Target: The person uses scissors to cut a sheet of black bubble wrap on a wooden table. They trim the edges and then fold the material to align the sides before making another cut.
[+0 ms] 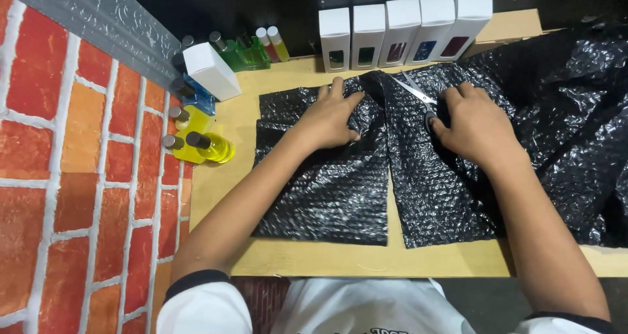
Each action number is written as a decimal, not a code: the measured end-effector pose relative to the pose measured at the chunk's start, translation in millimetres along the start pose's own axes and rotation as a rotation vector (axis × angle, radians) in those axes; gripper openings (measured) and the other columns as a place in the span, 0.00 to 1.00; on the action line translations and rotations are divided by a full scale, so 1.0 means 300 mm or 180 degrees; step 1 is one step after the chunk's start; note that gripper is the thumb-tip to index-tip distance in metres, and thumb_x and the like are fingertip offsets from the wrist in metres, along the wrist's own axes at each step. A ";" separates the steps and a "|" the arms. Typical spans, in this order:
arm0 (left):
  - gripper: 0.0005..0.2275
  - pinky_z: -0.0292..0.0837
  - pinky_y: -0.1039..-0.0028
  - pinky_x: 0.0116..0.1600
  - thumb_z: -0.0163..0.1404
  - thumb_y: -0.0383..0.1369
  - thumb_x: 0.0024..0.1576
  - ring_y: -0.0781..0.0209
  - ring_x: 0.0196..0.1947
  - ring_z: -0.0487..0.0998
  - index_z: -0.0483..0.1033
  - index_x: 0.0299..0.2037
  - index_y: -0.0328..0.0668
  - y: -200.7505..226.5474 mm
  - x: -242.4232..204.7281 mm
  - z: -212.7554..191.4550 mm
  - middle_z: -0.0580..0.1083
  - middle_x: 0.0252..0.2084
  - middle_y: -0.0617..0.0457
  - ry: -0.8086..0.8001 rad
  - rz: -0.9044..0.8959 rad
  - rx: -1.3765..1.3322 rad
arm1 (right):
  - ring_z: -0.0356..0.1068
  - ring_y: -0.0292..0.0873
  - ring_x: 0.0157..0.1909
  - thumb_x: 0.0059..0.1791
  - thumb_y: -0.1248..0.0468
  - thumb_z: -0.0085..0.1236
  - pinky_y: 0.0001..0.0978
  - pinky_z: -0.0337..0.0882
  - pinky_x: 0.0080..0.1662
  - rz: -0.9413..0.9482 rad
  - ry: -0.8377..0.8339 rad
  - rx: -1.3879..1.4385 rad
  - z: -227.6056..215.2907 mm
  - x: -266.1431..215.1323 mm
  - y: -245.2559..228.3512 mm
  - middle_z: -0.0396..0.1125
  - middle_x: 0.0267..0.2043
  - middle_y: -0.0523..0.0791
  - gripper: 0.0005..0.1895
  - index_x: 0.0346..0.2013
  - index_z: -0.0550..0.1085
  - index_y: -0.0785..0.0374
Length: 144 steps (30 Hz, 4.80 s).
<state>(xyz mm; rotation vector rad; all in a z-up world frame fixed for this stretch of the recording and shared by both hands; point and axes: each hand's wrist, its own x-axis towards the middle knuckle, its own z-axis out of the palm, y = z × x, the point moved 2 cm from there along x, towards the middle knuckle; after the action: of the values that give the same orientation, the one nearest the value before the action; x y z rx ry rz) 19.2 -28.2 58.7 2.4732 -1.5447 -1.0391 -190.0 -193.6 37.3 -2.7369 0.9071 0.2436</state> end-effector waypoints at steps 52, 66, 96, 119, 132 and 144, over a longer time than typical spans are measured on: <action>0.15 0.67 0.55 0.58 0.55 0.35 0.61 0.48 0.57 0.68 0.74 0.57 0.42 -0.046 0.171 0.137 0.67 0.53 0.48 0.1857 0.1377 0.0773 | 0.72 0.46 0.49 0.51 0.71 0.70 0.42 0.78 0.51 -0.0697 0.0272 0.3425 0.130 0.074 0.071 0.70 0.46 0.49 0.32 0.70 0.71 0.65; 0.24 0.66 0.55 0.62 0.58 0.38 0.63 0.43 0.65 0.65 0.71 0.69 0.39 -0.032 0.172 0.106 0.67 0.59 0.44 0.1622 0.1233 0.0363 | 0.77 0.58 0.50 0.55 0.64 0.58 0.54 0.84 0.49 -0.0118 -0.0747 0.4408 0.000 -0.030 -0.124 0.69 0.48 0.59 0.26 0.65 0.70 0.78; 0.01 0.79 0.54 0.58 0.56 0.32 0.61 0.44 0.52 0.84 0.77 0.40 0.50 -0.079 0.348 0.123 0.82 0.40 0.50 0.1936 0.1012 -0.1775 | 0.80 0.65 0.56 0.50 0.47 0.54 0.68 0.79 0.57 -0.0949 -0.1319 0.4815 0.035 -0.020 -0.011 0.76 0.51 0.63 0.41 0.64 0.70 0.82; 0.07 0.80 0.69 0.58 0.57 0.29 0.62 0.67 0.41 0.82 0.82 0.48 0.50 -0.125 0.293 0.035 0.85 0.35 0.56 0.1281 0.1213 -0.2655 | 0.81 0.71 0.53 0.52 0.44 0.51 0.63 0.86 0.43 -0.1054 -0.1553 0.4635 0.028 -0.013 -0.002 0.76 0.52 0.70 0.47 0.67 0.67 0.89; 0.06 0.59 0.83 0.29 0.53 0.29 0.70 0.74 0.22 0.64 0.80 0.54 0.47 -0.104 0.280 0.025 0.74 0.31 0.62 0.0912 0.1046 -0.2661 | 0.85 0.60 0.51 0.51 0.45 0.54 0.45 0.87 0.38 -0.0716 -0.1973 0.4308 0.025 -0.003 0.033 0.81 0.55 0.60 0.40 0.71 0.70 0.68; 0.07 0.71 0.75 0.46 0.53 0.31 0.69 0.74 0.25 0.65 0.81 0.55 0.49 -0.109 0.276 0.018 0.70 0.26 0.67 0.0954 0.1117 -0.2709 | 0.87 0.58 0.47 0.51 0.45 0.55 0.40 0.84 0.32 -0.0729 -0.1941 0.4170 -0.007 -0.026 0.003 0.83 0.51 0.61 0.38 0.67 0.74 0.69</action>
<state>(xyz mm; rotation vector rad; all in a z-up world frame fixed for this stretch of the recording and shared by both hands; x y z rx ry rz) 64.7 -77.6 -0.1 1.6176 -1.0652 -0.9342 -196.6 -190.5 40.9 -1.3855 0.3255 0.2722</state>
